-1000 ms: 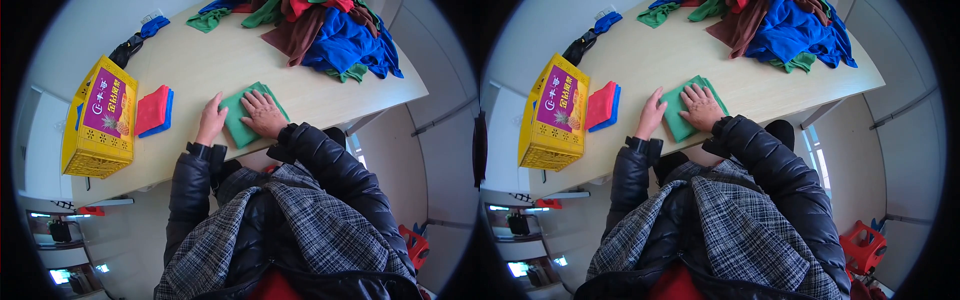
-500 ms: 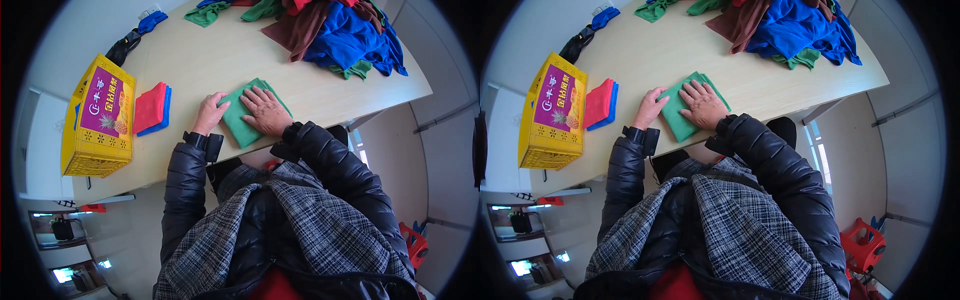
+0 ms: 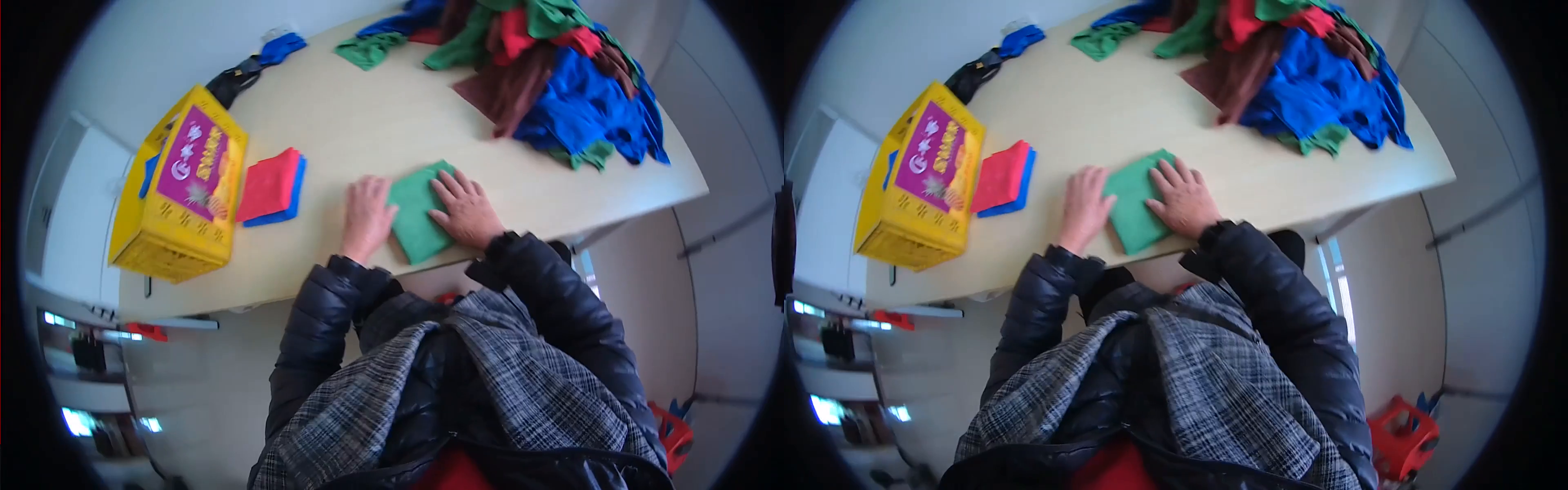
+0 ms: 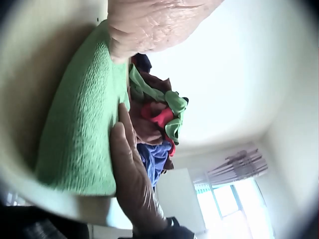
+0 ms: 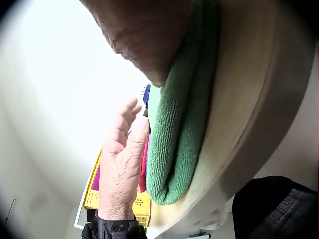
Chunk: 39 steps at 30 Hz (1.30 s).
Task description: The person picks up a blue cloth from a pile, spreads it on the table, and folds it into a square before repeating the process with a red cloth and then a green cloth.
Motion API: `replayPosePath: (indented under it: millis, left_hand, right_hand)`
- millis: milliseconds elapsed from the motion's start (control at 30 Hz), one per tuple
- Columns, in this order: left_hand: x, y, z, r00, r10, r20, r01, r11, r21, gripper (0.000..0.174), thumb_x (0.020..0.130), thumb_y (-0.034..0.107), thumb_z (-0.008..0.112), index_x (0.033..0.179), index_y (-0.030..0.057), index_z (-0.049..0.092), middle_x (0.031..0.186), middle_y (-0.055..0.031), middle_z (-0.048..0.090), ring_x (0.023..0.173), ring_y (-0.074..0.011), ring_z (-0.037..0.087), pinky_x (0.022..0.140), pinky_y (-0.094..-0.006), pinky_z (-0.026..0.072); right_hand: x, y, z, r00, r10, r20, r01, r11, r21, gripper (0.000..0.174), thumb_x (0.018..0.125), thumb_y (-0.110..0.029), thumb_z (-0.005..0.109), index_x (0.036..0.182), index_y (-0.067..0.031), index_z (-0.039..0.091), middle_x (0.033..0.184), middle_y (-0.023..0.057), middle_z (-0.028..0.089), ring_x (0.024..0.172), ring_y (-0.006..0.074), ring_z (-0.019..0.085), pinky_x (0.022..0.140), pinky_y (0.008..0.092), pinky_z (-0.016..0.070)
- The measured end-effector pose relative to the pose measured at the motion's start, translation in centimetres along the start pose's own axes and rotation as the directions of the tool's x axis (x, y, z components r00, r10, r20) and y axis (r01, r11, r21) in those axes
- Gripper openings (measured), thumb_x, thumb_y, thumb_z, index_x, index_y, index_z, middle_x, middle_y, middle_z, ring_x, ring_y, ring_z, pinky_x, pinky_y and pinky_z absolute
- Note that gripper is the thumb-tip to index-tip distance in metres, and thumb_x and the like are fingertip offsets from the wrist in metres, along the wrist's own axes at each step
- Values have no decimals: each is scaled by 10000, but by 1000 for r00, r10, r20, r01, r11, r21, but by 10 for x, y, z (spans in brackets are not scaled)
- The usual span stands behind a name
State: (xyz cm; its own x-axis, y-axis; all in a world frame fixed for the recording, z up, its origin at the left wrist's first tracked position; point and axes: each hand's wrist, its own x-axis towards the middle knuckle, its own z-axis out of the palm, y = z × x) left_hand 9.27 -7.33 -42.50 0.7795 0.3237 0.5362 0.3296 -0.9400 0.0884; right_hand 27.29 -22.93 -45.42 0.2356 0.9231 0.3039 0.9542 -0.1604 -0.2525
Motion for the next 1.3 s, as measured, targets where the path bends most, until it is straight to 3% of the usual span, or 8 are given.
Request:
replayPosePath:
  millis: [100, 167, 400, 633, 833, 1033, 1167, 1300]
  left_hand:
    - [-16, 17, -6, 995, 6, 100, 14, 980, -197, 512, 822, 246, 762, 1262, 31, 615, 1373, -187, 533, 1341, -385, 451, 1123, -529, 343]
    - [-30, 22, 2, 984, 106, 145, -90, 989, -116, 544, 875, 348, 708, 1287, 5, 617, 1437, -192, 517, 1404, -374, 405, 1183, -544, 267]
    - [-54, 35, 23, 980, -69, 187, 94, 987, -131, 682, 970, 480, 564, 1470, 27, 462, 1571, -152, 376, 1506, -318, 257, 1239, -544, 124]
    - [-56, 49, 18, 972, -133, 193, 160, 978, -135, 659, 974, 470, 561, 1459, 32, 476, 1564, -147, 376, 1498, -309, 271, 1234, -554, 129]
    - [-61, 58, 4, 972, -162, 168, 181, 978, -104, 668, 960, 477, 580, 1438, 20, 488, 1524, -169, 412, 1455, -329, 325, 1222, -560, 152]
    - [-55, 73, -25, 976, -120, 181, 105, 990, 91, 708, 910, 553, 596, 1268, -57, 561, 1273, -223, 554, 1174, -359, 504, 1122, -547, 287]
    - [-55, 82, -33, 986, -70, 152, 69, 998, 9, 616, 899, 496, 642, 1232, -19, 591, 1159, -175, 583, 1103, -328, 521, 1049, -493, 355]
    - [-55, 82, -35, 984, 12, 180, 10, 993, -120, 510, 904, 423, 661, 1189, 3, 616, 1131, -157, 582, 1092, -325, 527, 1004, -463, 398]
  right_hand:
    - [2, -14, -13, 1000, -17, 15, 18, 998, -66, 601, 981, -397, 560, 1462, -49, 464, 1552, 183, 404, 1462, 382, 323, 1180, 540, 263]
    - [8, -26, -13, 997, -82, -12, 81, 995, -50, 611, 978, -390, 571, 1468, -46, 451, 1539, 185, 419, 1460, 376, 330, 1187, 543, 258]
    - [17, -16, 14, 977, -207, 45, 207, 978, 17, 588, 1011, -380, 510, 1489, -46, 436, 1571, 192, 387, 1474, 393, 308, 1212, 525, 208]
    - [14, -12, -1, 964, -262, 49, 260, 965, 42, 538, 998, -299, 542, 1454, -23, 472, 1552, 190, 412, 1459, 382, 336, 1208, 501, 235]
    - [-20, -22, -16, 966, -248, -72, 258, 932, 253, 354, 943, -151, 612, 1258, 11, 614, 1334, 200, 596, 1262, 389, 530, 1098, 477, 395]
    - [-12, -17, -28, 979, -194, -64, 204, 904, 376, 264, 952, -153, 589, 1138, 21, 658, 1200, 206, 657, 1142, 398, 587, 1014, 445, 459]
    - [9, -2, -24, 959, -274, -72, 279, 870, 407, 262, 959, -155, 599, 1155, 6, 663, 1209, 194, 661, 1136, 380, 606, 1006, 433, 472]
    - [13, -6, -28, 987, -161, -5, 150, 905, 398, 292, 957, -197, 610, 1172, -6, 663, 1229, 183, 655, 1165, 372, 596, 1022, 436, 462]
